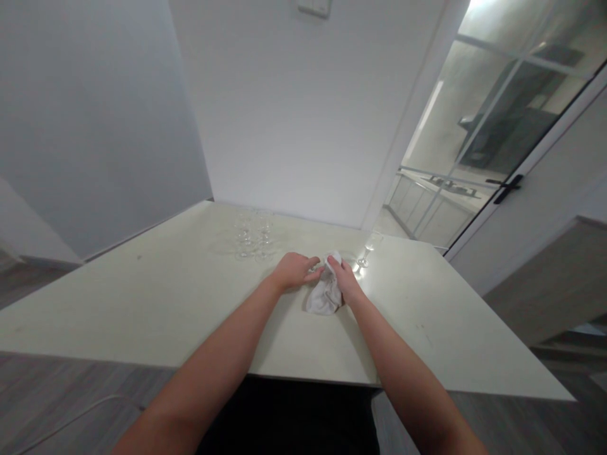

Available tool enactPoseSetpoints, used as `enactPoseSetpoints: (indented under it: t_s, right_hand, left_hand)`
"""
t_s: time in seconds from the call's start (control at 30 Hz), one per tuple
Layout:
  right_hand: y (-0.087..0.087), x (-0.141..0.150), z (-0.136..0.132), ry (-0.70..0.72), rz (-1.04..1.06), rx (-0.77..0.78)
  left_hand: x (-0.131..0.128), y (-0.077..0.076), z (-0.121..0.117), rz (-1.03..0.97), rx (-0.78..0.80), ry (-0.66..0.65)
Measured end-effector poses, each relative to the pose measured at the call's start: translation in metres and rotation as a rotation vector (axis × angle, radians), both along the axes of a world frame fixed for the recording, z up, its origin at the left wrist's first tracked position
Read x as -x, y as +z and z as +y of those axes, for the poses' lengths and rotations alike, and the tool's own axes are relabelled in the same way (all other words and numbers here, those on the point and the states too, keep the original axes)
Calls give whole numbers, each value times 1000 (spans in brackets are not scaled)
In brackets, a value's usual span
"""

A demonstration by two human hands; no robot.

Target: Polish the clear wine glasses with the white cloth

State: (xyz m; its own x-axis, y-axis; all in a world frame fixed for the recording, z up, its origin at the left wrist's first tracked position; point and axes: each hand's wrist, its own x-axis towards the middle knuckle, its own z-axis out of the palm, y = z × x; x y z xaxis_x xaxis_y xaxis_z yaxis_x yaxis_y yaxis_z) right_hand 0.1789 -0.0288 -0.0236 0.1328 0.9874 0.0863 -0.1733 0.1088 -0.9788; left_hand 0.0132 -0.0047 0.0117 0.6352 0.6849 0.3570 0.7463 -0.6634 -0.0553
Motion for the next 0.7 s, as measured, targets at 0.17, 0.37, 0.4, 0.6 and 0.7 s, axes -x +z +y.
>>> enactPoseSetpoints:
  t_s: [0.17,0.37,0.4,0.6,0.7]
  right_hand:
    - [5,1,-4,30,-187,-148]
    - [10,-1,-10,101,-331,-291]
    - [10,-1,-10,103,-341,-298]
    - [9,-2,-9,78,-387,-325]
    - [8,-1,-8,61,-406,-329]
  left_hand:
    - [5,-2,5,-99,103,64]
    - [9,-5,16,-283,271,47]
    - [9,-5,17,-306,288,39]
    - [8,-5,18,-376,351,19]
    - [7,-5,18,-381,379,25]
